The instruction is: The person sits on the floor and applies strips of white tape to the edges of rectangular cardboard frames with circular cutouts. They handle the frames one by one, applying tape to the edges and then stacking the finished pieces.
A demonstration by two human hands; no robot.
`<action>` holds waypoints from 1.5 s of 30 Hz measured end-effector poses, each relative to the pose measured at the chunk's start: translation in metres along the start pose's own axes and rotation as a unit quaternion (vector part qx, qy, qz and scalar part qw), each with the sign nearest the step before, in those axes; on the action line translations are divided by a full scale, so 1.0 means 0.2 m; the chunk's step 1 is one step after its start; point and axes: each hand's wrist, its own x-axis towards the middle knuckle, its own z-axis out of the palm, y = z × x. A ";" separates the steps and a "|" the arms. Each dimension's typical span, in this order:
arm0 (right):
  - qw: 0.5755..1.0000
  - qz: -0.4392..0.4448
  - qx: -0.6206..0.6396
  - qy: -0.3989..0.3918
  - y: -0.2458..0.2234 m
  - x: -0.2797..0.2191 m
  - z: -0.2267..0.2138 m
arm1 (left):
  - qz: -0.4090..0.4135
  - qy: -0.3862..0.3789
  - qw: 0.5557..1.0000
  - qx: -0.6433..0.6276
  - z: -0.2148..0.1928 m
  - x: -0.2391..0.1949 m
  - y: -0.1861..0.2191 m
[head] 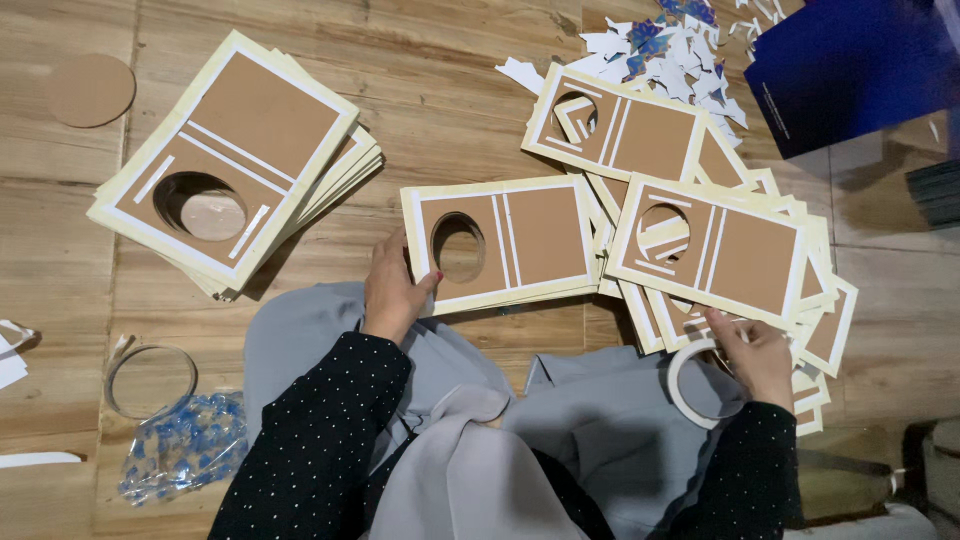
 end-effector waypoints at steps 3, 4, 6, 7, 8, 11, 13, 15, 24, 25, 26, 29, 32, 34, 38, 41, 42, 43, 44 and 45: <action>0.979 -0.071 0.127 -0.141 -0.13 -0.05 0.24 | -0.027 -0.002 1.000 -0.008 -0.07 -0.05 0.13; 0.979 -0.069 0.129 -0.142 -0.17 -0.10 0.34 | -0.027 -0.003 1.000 -0.006 -0.07 -0.06 0.13; 0.877 -0.164 0.310 -0.329 -0.26 -0.18 0.52 | 0.055 0.065 0.996 0.002 -0.06 -0.07 0.14; 0.877 -0.163 0.311 -0.329 -0.38 -0.27 0.55 | 0.056 0.064 0.996 0.002 -0.05 -0.06 0.10; 0.855 -0.165 0.309 -0.382 -0.50 -0.35 0.59 | 0.073 0.054 0.994 -0.057 -0.03 -0.06 0.07; 0.823 -0.199 0.302 -0.438 -0.67 -0.41 0.78 | 0.065 -0.009 0.984 -0.167 -0.03 -0.07 0.06; 0.816 -0.230 0.295 -0.440 -0.71 -0.38 0.90 | 0.040 -0.063 0.973 -0.220 -0.03 -0.09 0.07; 0.859 -0.252 0.238 -0.375 -0.73 -0.32 1.00 | 0.020 -0.091 0.981 -0.168 -0.02 -0.10 0.08; 0.821 -0.196 0.282 -0.455 -0.72 -0.24 0.97 | -0.049 0.013 0.989 -0.137 0.07 0.00 -0.09; 0.822 -0.195 0.281 -0.456 -0.73 -0.25 0.97 | -0.050 0.013 0.989 -0.138 0.06 0.00 -0.07; 0.821 -0.206 0.287 -0.449 -0.73 -0.26 0.97 | -0.052 0.008 0.989 -0.135 0.05 -0.01 -0.06; 0.843 -0.252 0.226 -0.419 -0.74 -0.23 1.01 | -0.054 -0.006 0.991 -0.120 0.06 -0.02 -0.06; 0.874 -0.297 0.101 -0.372 -0.78 -0.23 1.02 | -0.055 -0.019 0.993 -0.101 0.06 -0.01 -0.09; 0.885 -0.305 0.043 -0.348 -0.81 -0.25 1.02 | -0.055 -0.025 0.994 -0.096 0.06 -0.01 -0.10; 0.895 -0.293 -0.010 -0.338 -0.84 -0.27 1.01 | -0.061 -0.031 0.995 -0.069 0.05 -0.02 -0.09; 0.895 -0.295 -0.037 -0.331 -0.87 -0.30 0.98 | -0.065 -0.036 0.995 -0.065 0.04 -0.03 -0.09; 0.897 -0.295 -0.040 -0.327 -0.89 -0.31 0.97 | -0.070 -0.039 0.994 -0.069 0.04 -0.03 -0.08; 0.897 -0.296 -0.041 -0.326 -0.90 -0.30 0.97 | -0.070 -0.038 0.994 -0.069 0.02 -0.03 -0.05; 0.898 -0.293 -0.053 -0.325 -0.90 -0.30 0.98 | -0.076 -0.039 0.994 -0.074 0.00 -0.04 -0.02; 0.898 -0.291 -0.066 -0.323 -0.90 -0.30 0.98 | -0.082 -0.039 0.993 -0.079 -0.02 -0.04 0.02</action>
